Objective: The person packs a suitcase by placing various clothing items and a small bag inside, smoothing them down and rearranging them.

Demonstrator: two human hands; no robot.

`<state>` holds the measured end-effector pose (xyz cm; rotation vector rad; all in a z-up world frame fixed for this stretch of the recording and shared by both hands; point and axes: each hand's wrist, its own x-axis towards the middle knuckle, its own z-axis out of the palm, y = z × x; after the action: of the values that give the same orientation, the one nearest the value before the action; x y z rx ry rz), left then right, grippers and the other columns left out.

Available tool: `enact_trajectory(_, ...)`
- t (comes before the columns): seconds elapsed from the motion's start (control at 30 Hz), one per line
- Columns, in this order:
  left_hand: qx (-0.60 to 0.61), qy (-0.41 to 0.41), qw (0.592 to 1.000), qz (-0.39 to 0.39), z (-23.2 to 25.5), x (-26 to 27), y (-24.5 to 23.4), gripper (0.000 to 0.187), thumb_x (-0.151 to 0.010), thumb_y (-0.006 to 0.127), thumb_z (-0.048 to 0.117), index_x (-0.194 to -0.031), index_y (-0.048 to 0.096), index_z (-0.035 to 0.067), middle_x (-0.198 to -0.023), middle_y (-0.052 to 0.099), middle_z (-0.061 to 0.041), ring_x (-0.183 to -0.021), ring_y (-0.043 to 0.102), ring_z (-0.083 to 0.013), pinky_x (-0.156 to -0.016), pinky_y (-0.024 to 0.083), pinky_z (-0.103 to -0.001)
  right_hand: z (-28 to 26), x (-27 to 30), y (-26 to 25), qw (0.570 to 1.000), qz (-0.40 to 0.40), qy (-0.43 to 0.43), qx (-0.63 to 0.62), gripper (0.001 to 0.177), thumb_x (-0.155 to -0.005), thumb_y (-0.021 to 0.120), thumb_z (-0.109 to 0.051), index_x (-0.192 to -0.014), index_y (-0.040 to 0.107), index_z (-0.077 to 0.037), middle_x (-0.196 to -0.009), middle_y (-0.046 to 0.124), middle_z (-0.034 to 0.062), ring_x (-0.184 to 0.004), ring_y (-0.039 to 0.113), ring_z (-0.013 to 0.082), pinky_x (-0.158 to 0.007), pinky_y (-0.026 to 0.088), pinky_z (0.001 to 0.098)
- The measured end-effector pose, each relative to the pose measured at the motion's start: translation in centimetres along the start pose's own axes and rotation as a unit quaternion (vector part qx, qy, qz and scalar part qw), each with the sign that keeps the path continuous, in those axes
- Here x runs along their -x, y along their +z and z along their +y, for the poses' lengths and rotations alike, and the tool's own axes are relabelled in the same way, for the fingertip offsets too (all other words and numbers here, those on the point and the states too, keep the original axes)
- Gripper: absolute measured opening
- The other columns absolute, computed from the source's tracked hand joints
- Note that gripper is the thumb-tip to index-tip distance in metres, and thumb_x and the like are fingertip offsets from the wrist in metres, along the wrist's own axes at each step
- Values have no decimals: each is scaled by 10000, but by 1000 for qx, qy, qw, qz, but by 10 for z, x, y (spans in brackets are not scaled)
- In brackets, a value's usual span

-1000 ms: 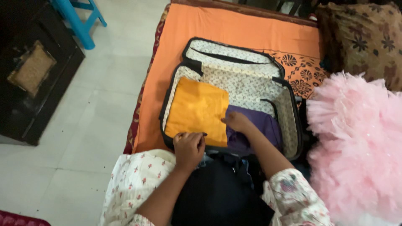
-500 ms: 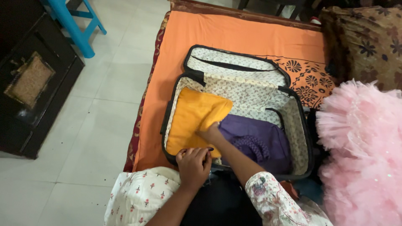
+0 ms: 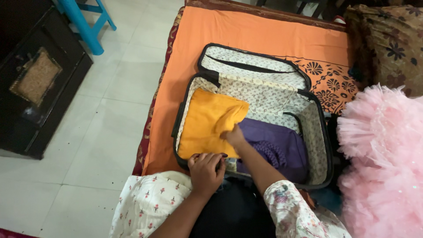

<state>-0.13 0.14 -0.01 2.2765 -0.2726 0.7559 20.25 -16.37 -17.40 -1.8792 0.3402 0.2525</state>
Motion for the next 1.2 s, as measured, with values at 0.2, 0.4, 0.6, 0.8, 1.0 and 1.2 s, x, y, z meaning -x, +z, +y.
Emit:
enact_trajectory(0.2,6,3,1000,-4,-7,7,4,126,-892,670,217,-925,721,107,-928,740,-18,-933,663,-227,-958,381,-475,-107,42,-73,984,19,31,-173,527,-765,773,12,-1232,537,74,-1001,720,209,-795,738,307,-639,633,431)
enact_trajectory(0.4,21,31,999,33,-14,16,11,156,-884,691,216,-960,727,84,-976,745,-49,-978,668,-244,-965,379,-484,-204,122,-151,980,49,-16,-193,508,-766,770,34,-1237,580,30,-1057,730,186,-827,749,323,-651,652,458)
enact_trajectory(0.6,42,-3,999,9,-14,20,10,136,-863,704,197,-939,750,94,-900,753,-28,-921,679,-234,-968,395,-476,-262,239,-213,985,46,-76,-146,544,-788,756,27,-1302,579,1,-1123,751,150,-924,761,281,-779,655,406)
enact_trajectory(0.8,-8,35,999,-15,-21,24,11,209,-866,690,201,-1029,745,83,-1004,761,-62,-996,674,-250,-985,393,-494,-240,322,-310,989,-36,-103,-96,387,-886,728,-29,-1253,675,82,-1150,732,207,-997,728,296,-857,594,428)
enact_trajectory(1.0,7,32,993,-112,-3,28,-2,184,-880,680,216,-998,758,98,-963,762,-67,-954,683,-263,-955,406,-507,-161,368,-287,947,-241,17,-210,811,-657,706,86,-1426,482,-43,-1230,707,184,-1068,738,363,-845,625,533)
enact_trajectory(1.2,5,36,976,-215,-2,20,-51,172,-894,670,230,-967,771,113,-922,763,-73,-911,692,-275,-926,419,-520,-92,348,-194,896,-426,59,109,759,-858,784,-222,-1517,427,-99,-1443,609,41,-1247,617,160,-1069,518,336)
